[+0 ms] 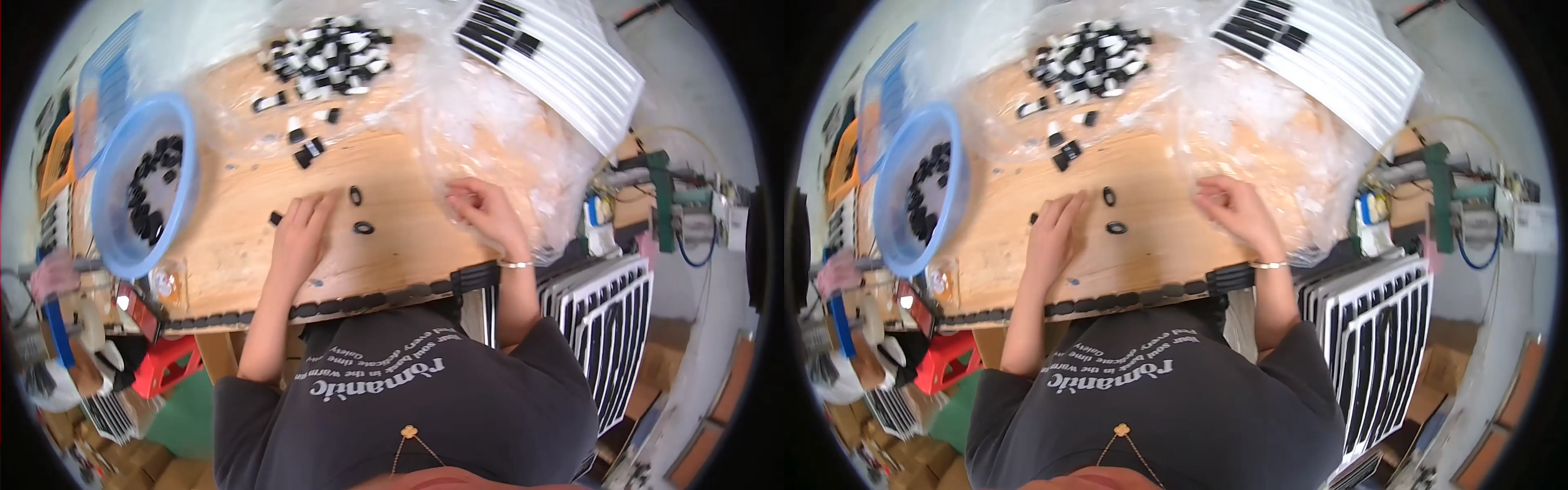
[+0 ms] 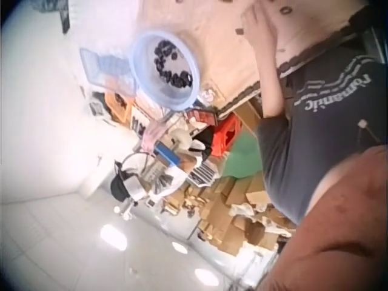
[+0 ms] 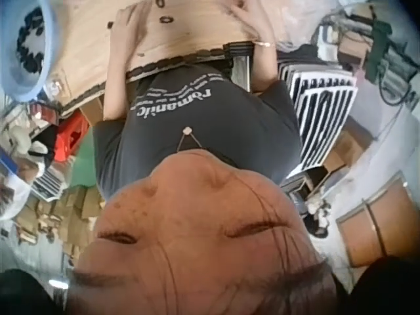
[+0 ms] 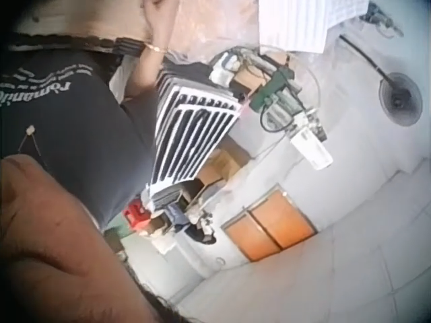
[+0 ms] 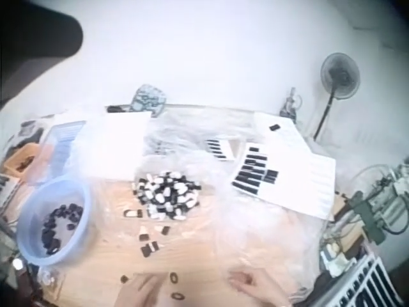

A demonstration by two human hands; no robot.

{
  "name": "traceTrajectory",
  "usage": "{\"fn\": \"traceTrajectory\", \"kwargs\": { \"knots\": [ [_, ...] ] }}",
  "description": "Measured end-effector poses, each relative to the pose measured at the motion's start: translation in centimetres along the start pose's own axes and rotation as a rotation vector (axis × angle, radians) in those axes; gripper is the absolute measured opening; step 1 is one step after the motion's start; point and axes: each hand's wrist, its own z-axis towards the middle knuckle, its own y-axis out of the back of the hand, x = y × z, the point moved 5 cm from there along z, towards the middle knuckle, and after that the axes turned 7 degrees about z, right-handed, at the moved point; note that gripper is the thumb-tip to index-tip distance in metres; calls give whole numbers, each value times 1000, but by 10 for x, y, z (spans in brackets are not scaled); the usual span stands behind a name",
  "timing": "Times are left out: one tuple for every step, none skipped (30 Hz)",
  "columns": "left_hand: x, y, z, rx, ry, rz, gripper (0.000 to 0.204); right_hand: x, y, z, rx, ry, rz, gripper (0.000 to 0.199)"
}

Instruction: Assembling small black rings and white inserts at a workbench.

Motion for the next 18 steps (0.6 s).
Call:
{"fn": "traceTrajectory", "kwargs": {
  "knots": [
    [-6, -6, 16, 5, -35, -26, 52, 1, -4, -1, 34, 12, -9, 28],
    [-13, -13, 27, 70, -134, 16, 56, 1, -4, 0, 76, 28, -16, 28],
    [-19, -20, 35, 131, -233, 61, 61, -5, 7, 3, 44, 21, -22, 28],
    [-13, -32, 35, 186, -253, 38, 57, -12, 22, 11, -23, 66, -11, 27],
    [-7, -40, 32, 187, -280, 28, 57, -8, 33, 16, -83, 111, 0, 27],
    [1, -48, 29, 218, -261, -22, 56, -3, 54, 15, -271, 77, -92, 21],
    [4, -54, 28, 251, -242, -71, 56, -7, 71, 21, -294, 72, -94, 21],
    [4, -54, 28, 239, -235, -96, 48, -10, 94, 23, -447, 120, -211, 18],
    [0, -54, 29, 246, -253, -103, 48, -12, 111, 23, -595, 167, -331, 16],
    [1, -52, 33, 232, -172, -164, 44, -16, 119, 28, -609, 164, -333, 16],
    [4, -51, 35, 218, -88, -224, 40, -18, 124, 33, -601, 173, -388, 15],
    [6, -49, 34, 159, -58, -242, 31, -18, 130, 40, -591, 182, -444, 14],
    [7, -50, 34, 155, -65, -241, 31, -18, 139, 53, -598, 186, -444, 14],
    [9, -49, 33, 131, -56, -253, 28, -14, 148, 64, -645, 230, -435, 13],
    [10, -48, 33, 106, -46, -265, 26, -10, 156, 77, -691, 274, -426, 13],
    [10, -49, 34, 106, -55, -263, 26, -10, 165, 96, -716, 347, -416, 13],
    [11, -51, 36, 100, -45, -287, 24, -9, 170, 113, -739, 420, -405, 12],
    [12, -51, 35, 91, -27, -307, 23, 2, 163, 129, -691, 472, -434, 13]
  ]
}}
